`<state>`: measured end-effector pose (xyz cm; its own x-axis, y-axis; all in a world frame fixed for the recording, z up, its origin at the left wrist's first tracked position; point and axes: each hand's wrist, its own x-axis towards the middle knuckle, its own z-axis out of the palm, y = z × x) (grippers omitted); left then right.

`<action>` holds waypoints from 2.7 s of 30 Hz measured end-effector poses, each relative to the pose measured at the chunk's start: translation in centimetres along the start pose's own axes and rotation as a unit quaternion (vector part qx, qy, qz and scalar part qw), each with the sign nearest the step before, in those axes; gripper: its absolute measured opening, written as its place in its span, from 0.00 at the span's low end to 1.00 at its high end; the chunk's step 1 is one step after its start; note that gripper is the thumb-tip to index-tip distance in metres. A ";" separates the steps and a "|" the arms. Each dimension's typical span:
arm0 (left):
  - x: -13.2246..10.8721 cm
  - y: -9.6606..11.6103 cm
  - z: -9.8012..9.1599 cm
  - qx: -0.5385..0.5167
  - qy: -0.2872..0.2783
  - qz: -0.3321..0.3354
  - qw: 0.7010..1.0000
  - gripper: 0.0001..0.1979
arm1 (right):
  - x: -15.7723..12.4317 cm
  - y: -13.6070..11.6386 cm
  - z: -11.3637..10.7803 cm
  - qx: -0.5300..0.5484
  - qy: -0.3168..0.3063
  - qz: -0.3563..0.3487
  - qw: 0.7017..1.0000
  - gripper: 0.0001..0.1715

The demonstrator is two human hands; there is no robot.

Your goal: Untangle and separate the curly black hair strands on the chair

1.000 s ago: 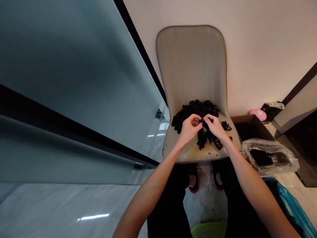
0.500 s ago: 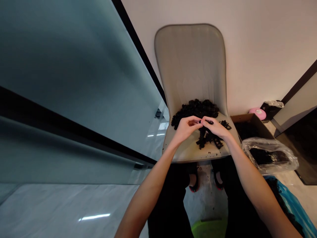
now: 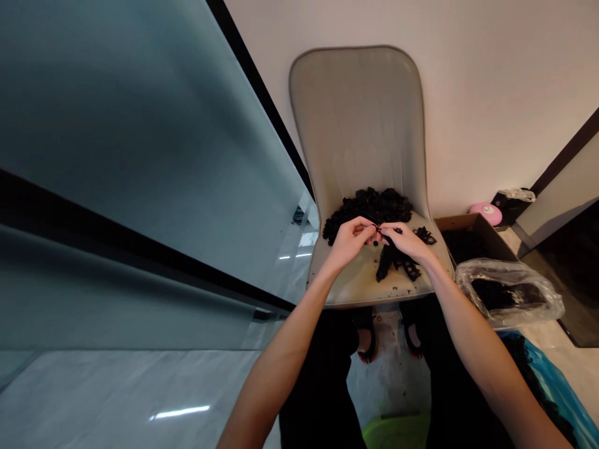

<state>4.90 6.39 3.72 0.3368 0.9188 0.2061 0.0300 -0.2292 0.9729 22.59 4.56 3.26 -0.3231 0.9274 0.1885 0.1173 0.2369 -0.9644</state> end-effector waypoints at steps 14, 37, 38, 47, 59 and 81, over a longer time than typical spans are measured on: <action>-0.6 0.8 0.9 -0.055 -0.091 -0.053 0.993 0.19 | -0.9 -1.7 0.8 0.106 -0.027 0.012 0.994 0.35; 5.5 -10.1 -8.8 0.384 0.276 -0.034 0.880 0.08 | 0.5 1.7 0.9 -0.055 0.051 0.093 0.993 0.30; 5.6 -10.0 -8.4 0.406 0.260 -0.028 0.876 0.07 | 0.6 1.8 0.9 -0.061 0.046 0.092 0.993 0.29; 4.8 -8.4 -6.1 0.471 0.174 0.007 0.865 0.08 | 0.7 2.1 0.7 -0.013 0.131 0.075 0.988 0.24; 0.7 -1.3 0.6 0.071 -0.044 0.014 0.996 0.14 | 1.3 2.4 0.3 0.003 0.196 0.041 0.980 0.28; 0.5 -0.8 0.4 -0.007 0.052 0.003 0.999 0.10 | 0.6 1.4 -0.9 -0.027 0.128 -0.032 0.991 0.15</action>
<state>5.48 6.93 3.00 0.2365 0.9460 0.2218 0.0149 -0.2318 0.9727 23.43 5.74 2.17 -0.0838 0.9514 0.2964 0.1558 0.3063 -0.9391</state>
